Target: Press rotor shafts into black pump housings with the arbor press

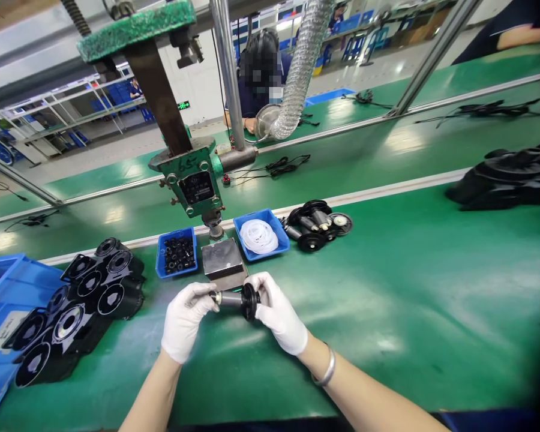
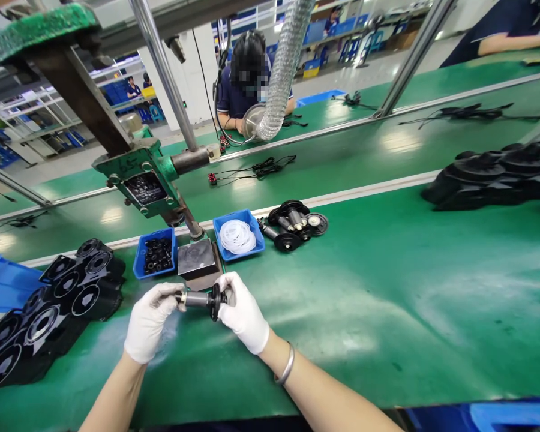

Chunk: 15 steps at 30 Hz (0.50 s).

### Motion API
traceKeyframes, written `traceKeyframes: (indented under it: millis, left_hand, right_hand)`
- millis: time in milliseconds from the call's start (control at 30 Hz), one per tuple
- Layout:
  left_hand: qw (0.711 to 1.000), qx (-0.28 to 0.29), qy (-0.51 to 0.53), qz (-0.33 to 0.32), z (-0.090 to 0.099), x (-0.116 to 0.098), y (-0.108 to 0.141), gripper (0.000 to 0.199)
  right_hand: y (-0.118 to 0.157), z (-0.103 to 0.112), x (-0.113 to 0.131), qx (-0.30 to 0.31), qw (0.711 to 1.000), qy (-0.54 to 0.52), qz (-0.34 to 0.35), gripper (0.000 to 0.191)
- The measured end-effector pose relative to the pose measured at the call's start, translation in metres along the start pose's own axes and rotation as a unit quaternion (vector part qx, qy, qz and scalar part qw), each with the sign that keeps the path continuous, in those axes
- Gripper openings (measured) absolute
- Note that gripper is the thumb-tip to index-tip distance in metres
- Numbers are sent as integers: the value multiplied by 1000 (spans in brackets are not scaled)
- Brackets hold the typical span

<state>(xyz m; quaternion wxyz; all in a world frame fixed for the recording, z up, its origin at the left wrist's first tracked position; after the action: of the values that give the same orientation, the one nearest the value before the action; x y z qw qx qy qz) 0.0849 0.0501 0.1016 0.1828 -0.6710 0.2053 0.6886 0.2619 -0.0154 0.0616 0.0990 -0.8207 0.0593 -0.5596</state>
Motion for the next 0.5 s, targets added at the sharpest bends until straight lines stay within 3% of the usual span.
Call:
traceKeyframes:
  millis: [100,233,400,500]
  left_hand:
    - [1000,-3,-14,-28,-2,3,1,21]
    - [996,-14,-68,-64,-3,5,4,21]
    - [997,31,73,-23,-13,15,6,55]
    - [993,46,108,0,-18,14,8,53]
  right_hand:
    - [2,-1,4,-9,999,42,27,28]
    - [8,-6,15,-18,977,188,96,30]
    - [15,-9,20,-21,957,261,127,39]
    - [17,-9,22,-30,950,281,133,40]
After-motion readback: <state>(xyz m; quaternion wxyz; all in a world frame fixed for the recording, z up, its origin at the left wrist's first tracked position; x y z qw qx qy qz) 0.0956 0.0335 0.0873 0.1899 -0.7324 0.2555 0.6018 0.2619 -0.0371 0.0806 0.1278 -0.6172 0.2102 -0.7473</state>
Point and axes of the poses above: each hand's wrist, its own y-axis away from the middle knuckle, its own z-axis out of the back of the hand, x = y × z, the point moved 4 cm from there along -y, towards the middle knuckle, and after that the axes turned 14 degrees about x, right-handed, at the moved point
